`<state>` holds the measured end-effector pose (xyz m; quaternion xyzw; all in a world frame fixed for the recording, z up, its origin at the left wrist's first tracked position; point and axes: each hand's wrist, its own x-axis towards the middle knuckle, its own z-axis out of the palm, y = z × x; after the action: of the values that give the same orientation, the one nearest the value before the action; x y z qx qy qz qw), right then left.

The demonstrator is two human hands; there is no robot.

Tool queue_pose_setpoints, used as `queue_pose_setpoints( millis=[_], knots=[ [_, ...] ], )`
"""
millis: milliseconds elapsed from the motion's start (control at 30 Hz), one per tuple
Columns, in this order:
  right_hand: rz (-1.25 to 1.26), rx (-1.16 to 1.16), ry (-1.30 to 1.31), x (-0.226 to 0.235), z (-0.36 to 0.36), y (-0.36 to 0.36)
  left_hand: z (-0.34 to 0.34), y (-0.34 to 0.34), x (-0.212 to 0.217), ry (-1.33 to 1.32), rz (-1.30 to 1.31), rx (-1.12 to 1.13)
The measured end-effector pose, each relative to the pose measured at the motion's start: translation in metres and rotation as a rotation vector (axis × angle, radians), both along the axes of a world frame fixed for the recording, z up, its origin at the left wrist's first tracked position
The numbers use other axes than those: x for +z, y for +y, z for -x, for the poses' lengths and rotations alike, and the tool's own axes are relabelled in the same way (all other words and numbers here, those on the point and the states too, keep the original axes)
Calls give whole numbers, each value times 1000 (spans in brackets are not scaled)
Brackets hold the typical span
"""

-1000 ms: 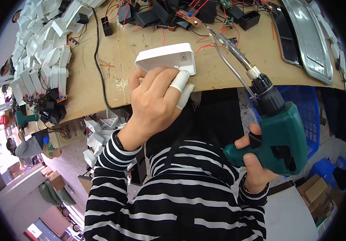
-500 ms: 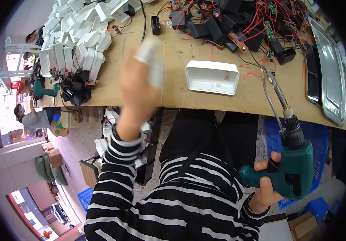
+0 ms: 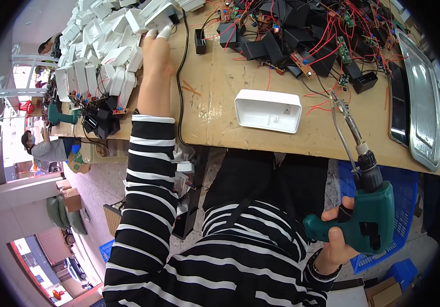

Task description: Using a handheld soldering gun to attach wires to components inside a white plastic housing unit.

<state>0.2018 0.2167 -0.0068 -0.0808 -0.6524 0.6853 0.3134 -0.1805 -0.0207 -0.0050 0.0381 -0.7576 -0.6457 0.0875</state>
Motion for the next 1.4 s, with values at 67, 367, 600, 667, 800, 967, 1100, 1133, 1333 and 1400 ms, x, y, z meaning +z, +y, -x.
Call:
queue_pose_setpoints(
  millis=[67,367,600,667,800,967,1100,1133,1333,1400],
  knots=[
    [3,-10,-13,-1,0,2,4,4,-11,76,28,-14],
    [19,-30,-42,3,6,4,26,5,-2,-40,-565,276],
    [28,-17,-44,3,8,4,16,13,0,30,-305,114],
    [25,-31,-42,2,8,3,15,17,-1,45,-250,85],
    [-3,-50,-46,5,7,1,19,13,-2,184,-26,103],
    [-11,-33,-51,12,9,0,25,-7,22,610,-85,154],
    [7,-44,-57,13,9,-2,-9,-11,81,650,-480,91],
    [5,-47,-57,13,10,-3,-15,-19,90,649,-482,89],
    [113,-7,-23,28,18,-18,-119,-25,125,426,141,-473],
    [175,33,-15,35,26,-23,-138,-7,123,345,155,-1078]
  ],
)
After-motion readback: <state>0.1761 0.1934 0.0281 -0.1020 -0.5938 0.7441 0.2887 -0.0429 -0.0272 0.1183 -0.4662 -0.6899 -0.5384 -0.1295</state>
